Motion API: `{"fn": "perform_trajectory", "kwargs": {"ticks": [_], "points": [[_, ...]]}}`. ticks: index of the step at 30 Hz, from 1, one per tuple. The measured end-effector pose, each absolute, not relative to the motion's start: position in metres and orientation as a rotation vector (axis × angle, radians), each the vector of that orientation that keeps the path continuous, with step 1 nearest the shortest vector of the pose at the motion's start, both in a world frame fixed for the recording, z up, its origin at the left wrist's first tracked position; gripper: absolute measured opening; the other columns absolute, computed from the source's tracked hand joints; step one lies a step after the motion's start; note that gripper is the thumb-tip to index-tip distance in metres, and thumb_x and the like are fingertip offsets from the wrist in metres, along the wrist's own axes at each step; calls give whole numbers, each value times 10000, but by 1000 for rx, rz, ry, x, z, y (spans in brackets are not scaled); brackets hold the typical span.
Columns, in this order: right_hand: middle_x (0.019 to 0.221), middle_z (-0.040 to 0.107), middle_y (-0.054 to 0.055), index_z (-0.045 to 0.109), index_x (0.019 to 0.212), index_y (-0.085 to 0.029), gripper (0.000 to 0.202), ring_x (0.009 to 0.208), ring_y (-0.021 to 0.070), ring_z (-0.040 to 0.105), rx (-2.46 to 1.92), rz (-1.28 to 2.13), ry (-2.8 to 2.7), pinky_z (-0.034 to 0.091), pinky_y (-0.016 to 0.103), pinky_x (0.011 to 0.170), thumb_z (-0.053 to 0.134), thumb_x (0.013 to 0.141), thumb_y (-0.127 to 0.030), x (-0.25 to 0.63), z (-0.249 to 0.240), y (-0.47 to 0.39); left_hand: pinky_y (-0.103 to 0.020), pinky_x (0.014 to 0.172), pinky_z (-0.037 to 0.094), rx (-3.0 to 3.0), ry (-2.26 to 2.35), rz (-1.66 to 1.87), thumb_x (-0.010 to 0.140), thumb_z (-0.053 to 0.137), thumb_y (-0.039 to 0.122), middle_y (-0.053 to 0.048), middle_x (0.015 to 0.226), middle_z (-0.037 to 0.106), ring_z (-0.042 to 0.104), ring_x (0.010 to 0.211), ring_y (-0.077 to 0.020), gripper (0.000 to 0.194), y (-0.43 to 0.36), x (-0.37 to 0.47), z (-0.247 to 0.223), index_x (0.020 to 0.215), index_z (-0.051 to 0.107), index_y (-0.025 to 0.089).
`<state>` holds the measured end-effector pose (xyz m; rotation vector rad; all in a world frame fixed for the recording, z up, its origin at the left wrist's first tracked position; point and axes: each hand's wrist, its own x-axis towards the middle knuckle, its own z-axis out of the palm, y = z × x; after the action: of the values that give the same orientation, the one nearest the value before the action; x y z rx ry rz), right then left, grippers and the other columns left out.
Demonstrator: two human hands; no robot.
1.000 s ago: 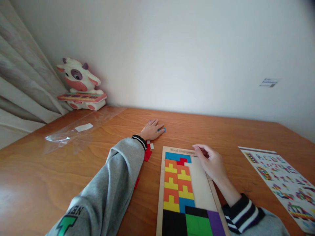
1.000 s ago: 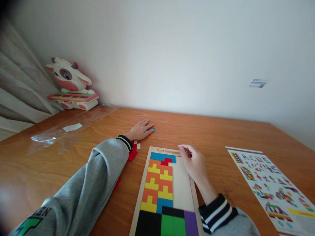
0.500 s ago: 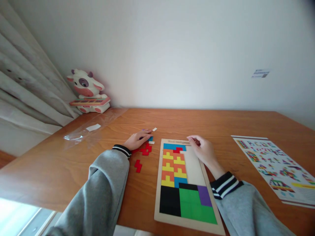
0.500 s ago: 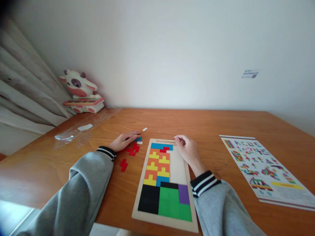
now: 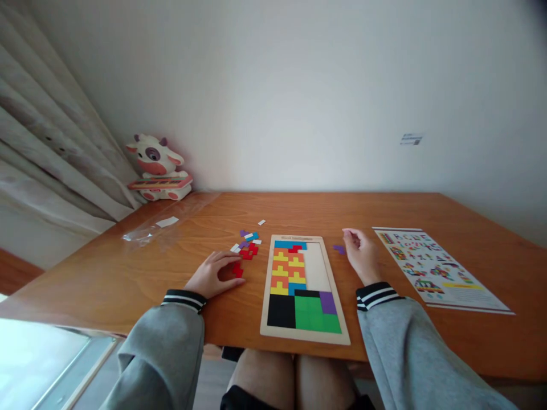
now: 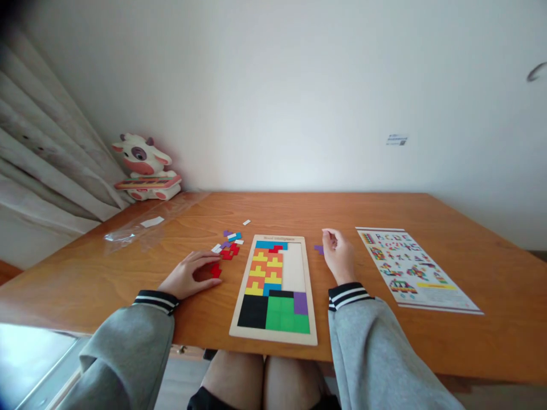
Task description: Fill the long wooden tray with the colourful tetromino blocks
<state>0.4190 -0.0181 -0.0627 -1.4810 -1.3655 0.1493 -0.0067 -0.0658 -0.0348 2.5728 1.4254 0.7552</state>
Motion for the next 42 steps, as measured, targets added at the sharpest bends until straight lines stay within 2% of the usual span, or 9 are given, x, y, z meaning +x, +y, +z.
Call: {"fn": "perform_trajectory", "kwargs": {"ticks": [3,7,11,16,25,29,33,37,42], "points": [[964,750,151,693,1044,-137,465,822,247,698,-1532,234,-1454,549,392,767,481,891,-521,430,-64,-32,-392,968,549,2610,1410,825,839,664,490,-54,1125,734,674,1050,-232,345,-75,-7,-39,1075,732,249],[1083,742,124,698,1084,-180,357,990,267,690,-1477,196,-1743,516,456,926,522,889,-421,431,-66,-45,-322,873,589,2646,1320,918,923,574,405,-13,1008,768,705,928,-185,239,-77,0,-43,1012,755,277],[1091,744,93,711,1065,-205,285,1023,260,681,-1441,136,-1903,501,456,958,521,903,-342,428,-66,-49,-332,896,580,2624,1369,930,933,543,426,-27,1045,760,709,950,-193,282,-73,4,-41,1054,741,265],[1090,744,90,704,1069,-207,277,1014,257,684,-1471,106,-1879,509,446,947,518,906,-333,429,-69,-47,-336,897,579,2526,1486,916,906,554,512,-29,1049,756,713,952,-204,336,-71,4,-41,1063,729,272],[1090,737,96,686,1086,-213,310,1020,254,676,-1488,180,-1770,507,454,960,487,912,-374,427,-69,-45,-278,842,596,2498,1425,932,879,582,445,-3,995,761,725,885,-172,283,-77,6,-38,1065,716,279],[1084,738,97,686,1076,-204,304,1022,252,674,-1493,190,-1755,505,455,960,491,905,-363,428,-69,-44,-309,889,583,2525,1417,918,847,631,482,-21,1027,755,714,940,-196,302,-75,7,-37,1041,724,270],[1074,738,103,684,1067,-193,305,1009,251,679,-1489,196,-1748,508,450,952,488,904,-360,428,-69,-44,-317,853,596,2465,1470,877,835,644,530,-21,1040,755,716,939,-205,342,-74,8,-36,1040,720,267],[1063,737,104,674,1078,-192,302,992,244,683,-1491,206,-1729,515,441,942,495,899,-356,428,-70,-44,-304,865,591,2473,1420,897,884,589,486,-10,967,761,721,895,-182,274,-75,10,-34,940,741,265],[1057,734,114,662,1086,-180,309,980,243,685,-1486,236,-1687,517,445,943,499,896,-362,427,-70,-44,-318,882,594,2458,1368,918,867,613,479,-9,966,765,720,913,-187,265,-75,13,-32,930,743,258]]}}
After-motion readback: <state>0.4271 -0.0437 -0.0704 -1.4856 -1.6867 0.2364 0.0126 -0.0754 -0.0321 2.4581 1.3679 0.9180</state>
